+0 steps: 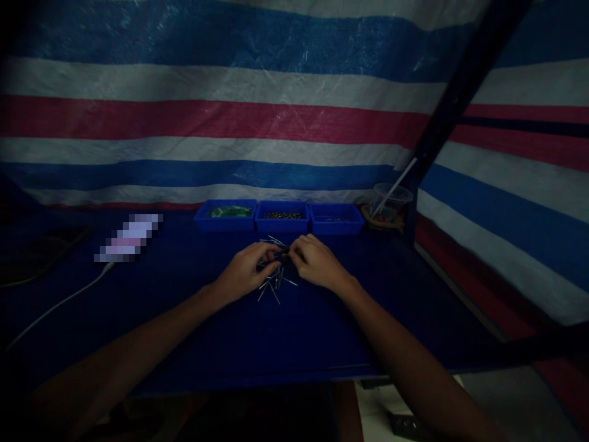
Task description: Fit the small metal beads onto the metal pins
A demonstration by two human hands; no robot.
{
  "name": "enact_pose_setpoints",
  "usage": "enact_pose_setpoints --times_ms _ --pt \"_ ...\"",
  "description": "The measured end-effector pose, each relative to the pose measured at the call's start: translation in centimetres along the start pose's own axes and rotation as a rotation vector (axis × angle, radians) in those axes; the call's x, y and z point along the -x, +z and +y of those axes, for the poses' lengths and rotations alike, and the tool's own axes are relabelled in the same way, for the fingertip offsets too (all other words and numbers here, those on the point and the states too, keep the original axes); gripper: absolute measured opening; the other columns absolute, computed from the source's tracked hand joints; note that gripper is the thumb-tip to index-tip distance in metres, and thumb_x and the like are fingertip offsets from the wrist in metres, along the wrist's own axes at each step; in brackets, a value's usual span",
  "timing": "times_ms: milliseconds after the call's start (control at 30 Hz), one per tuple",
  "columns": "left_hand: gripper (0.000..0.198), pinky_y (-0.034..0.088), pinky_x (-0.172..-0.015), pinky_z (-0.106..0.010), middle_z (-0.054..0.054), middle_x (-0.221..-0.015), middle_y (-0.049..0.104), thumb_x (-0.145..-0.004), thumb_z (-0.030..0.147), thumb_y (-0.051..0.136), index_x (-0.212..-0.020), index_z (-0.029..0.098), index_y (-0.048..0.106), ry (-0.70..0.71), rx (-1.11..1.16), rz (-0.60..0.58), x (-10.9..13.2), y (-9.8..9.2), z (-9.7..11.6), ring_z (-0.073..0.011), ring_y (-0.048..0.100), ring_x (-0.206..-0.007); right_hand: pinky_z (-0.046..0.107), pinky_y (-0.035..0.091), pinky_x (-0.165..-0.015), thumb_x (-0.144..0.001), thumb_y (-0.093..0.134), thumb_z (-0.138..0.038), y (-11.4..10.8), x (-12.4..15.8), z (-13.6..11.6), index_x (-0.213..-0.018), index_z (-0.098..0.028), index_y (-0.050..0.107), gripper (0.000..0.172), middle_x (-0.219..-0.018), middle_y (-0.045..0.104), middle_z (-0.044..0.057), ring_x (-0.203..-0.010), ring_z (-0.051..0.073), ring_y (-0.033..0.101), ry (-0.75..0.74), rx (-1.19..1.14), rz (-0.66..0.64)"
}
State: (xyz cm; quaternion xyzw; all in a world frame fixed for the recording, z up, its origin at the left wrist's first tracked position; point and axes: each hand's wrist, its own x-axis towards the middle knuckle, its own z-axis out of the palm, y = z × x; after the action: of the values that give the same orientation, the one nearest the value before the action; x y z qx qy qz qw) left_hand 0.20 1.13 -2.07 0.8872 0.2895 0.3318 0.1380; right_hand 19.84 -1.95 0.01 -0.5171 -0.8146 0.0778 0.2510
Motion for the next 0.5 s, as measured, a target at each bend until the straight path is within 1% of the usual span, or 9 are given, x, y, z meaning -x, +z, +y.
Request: enact_pose_setpoints --times_ms 100,200,267,367,433,500 --pt "0.014 0.047 -0.073 -0.029 -0.003 -0.085 0.064 -0.087 0.023 0.057 -0.1 0.019 0.059 -0.004 -0.008 -0.023 0.0 -0.2 0.2 -0.0169 0.061 -0.081 0.028 0.036 -0.069 -0.086 0.045 -0.017 0.0 0.0 -0.6 -0.076 -0.018 0.053 0.013 -0.073 0.055 0.001 -0.074 0.014 0.048 0.002 -0.122 0.016" --pt "0.011 0.047 -0.073 -0.029 -0.003 -0.085 0.066 -0.089 0.023 0.051 -0.096 0.019 0.059 -0.047 -0.001 -0.032 0.0 -0.2 0.3 -0.0172 0.061 -0.081 0.028 0.037 -0.069 -0.088 0.044 -0.018 0.2 0.2 -1.0 -0.078 -0.019 0.052 0.012 -0.074 0.055 0.001 -0.074 0.014 0.049 -0.024 -0.142 0.004" --pt "0.013 0.046 -0.071 -0.029 -0.003 -0.084 0.066 -0.091 0.023 0.047 -0.094 0.018 0.059 -0.088 0.027 -0.031 -0.1 0.0 0.2 -0.0167 0.061 -0.079 0.028 0.037 -0.067 -0.088 0.047 -0.022 0.3 0.3 -1.3 -0.082 -0.018 0.053 0.009 -0.075 0.056 0.002 -0.074 0.015 0.048 -0.078 -0.052 -0.004" --pt "0.023 0.044 -0.065 -0.026 -0.002 -0.074 0.064 -0.094 0.024 0.039 -0.081 0.017 0.057 -0.145 0.076 -0.05 -0.1 0.0 0.2 -0.0146 0.06 -0.071 0.03 0.036 -0.067 -0.089 0.047 -0.028 0.4 0.6 -2.0 -0.083 -0.018 0.056 0.015 -0.077 0.058 0.004 -0.075 0.017 0.048 -0.179 0.171 0.021" --pt "0.031 0.042 -0.062 -0.025 0.0 -0.067 0.06 -0.096 0.027 0.035 -0.073 0.017 0.054 -0.166 0.102 -0.062 -0.2 -0.3 0.4 -0.0132 0.057 -0.064 0.032 0.035 -0.068 -0.091 0.043 -0.028 0.3 0.9 -2.5 -0.081 -0.018 0.059 0.021 -0.075 0.059 0.005 -0.074 0.017 0.048 -0.221 0.272 0.088" --pt "0.034 0.041 -0.061 -0.025 0.0 -0.065 0.059 -0.096 0.029 0.033 -0.072 0.017 0.053 -0.16 0.108 -0.049 -0.2 -0.9 0.9 -0.0126 0.056 -0.061 0.032 0.035 -0.066 -0.092 0.04 -0.027 -0.3 0.8 -2.7 -0.08 -0.018 0.06 0.025 -0.072 0.059 0.005 -0.071 0.017 0.049 -0.238 0.287 0.214"
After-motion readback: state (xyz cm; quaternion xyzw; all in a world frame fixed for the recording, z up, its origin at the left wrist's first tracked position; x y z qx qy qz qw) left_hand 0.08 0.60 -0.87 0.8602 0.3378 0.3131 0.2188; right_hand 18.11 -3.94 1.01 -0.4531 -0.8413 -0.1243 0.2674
